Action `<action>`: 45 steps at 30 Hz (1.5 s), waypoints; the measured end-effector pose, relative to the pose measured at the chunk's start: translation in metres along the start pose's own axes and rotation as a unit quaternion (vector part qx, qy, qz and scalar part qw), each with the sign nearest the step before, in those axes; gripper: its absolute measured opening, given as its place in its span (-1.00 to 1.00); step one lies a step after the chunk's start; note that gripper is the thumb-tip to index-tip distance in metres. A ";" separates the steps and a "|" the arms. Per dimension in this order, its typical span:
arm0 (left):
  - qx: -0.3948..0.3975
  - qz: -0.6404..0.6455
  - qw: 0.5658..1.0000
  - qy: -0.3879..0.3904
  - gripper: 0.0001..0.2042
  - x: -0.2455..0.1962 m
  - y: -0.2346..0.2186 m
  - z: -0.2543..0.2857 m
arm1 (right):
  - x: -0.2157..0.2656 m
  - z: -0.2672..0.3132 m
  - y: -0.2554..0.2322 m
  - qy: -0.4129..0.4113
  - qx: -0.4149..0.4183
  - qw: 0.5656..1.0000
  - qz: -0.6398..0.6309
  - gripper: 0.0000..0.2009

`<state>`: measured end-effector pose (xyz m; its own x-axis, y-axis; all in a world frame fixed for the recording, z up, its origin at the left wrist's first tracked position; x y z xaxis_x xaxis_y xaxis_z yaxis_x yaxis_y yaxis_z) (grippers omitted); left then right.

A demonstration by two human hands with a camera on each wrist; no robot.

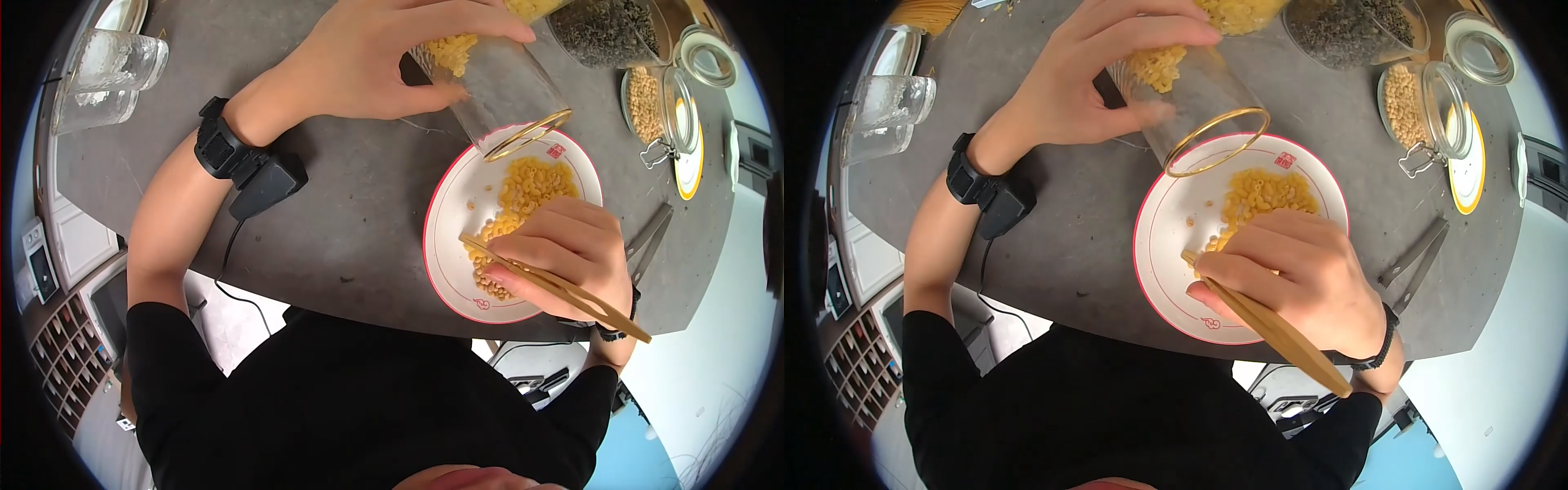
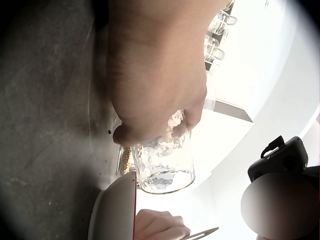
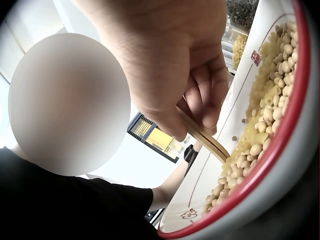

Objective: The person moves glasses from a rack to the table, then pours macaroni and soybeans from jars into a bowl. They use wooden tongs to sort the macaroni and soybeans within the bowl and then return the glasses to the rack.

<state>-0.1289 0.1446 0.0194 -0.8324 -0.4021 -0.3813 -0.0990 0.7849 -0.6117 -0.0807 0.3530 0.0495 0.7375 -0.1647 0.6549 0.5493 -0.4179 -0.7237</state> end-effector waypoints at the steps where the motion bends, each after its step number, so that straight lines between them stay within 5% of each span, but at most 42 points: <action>1: 0.001 0.000 1.000 -0.002 -0.38 0.000 0.000 0.000 | 0.000 0.000 -0.001 0.003 0.000 1.000 -0.005 -0.71; 26: -0.019 0.021 1.000 -0.004 -0.36 0.001 0.001 0.003 | 0.005 0.000 -0.003 -0.026 0.059 0.998 0.014 -0.72; 32: -0.013 0.003 1.000 0.005 -0.36 -0.001 0.000 0.000 | 0.001 -0.004 -0.028 -0.047 -0.048 0.998 -0.004 -0.68; 34: -0.012 0.000 1.000 -0.007 -0.37 0.000 0.000 0.001 | 0.004 -0.001 -0.040 -0.100 -0.163 0.980 0.048 -0.59; 36: -0.017 0.001 1.000 0.005 -0.37 0.007 0.003 0.003 | 0.007 -0.005 -0.044 -0.130 -0.181 0.971 0.093 -0.62; 38: -0.021 0.003 1.000 0.020 -0.37 0.007 0.003 0.004 | -0.002 -0.004 -0.045 -0.052 -0.178 0.976 0.118 -0.56; 45: 0.006 -0.003 1.000 0.009 -0.36 0.003 0.000 -0.001 | 0.003 -0.002 -0.035 -0.050 -0.016 0.998 -0.047 -0.66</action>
<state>-0.1318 0.1440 0.0196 -0.8412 -0.3986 -0.3654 -0.0981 0.7770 -0.6218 -0.0988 0.3655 0.0771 0.7197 -0.0345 0.6934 0.6064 -0.4550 -0.6521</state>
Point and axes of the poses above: each hand's wrist, its own z-axis away from the middle knuckle, its own y-axis out of the palm, x = y × z, the point moved 6 cm from there along -z, towards the middle knuckle, and after that the axes turned 2 degrees about y, right-handed, at the moved point
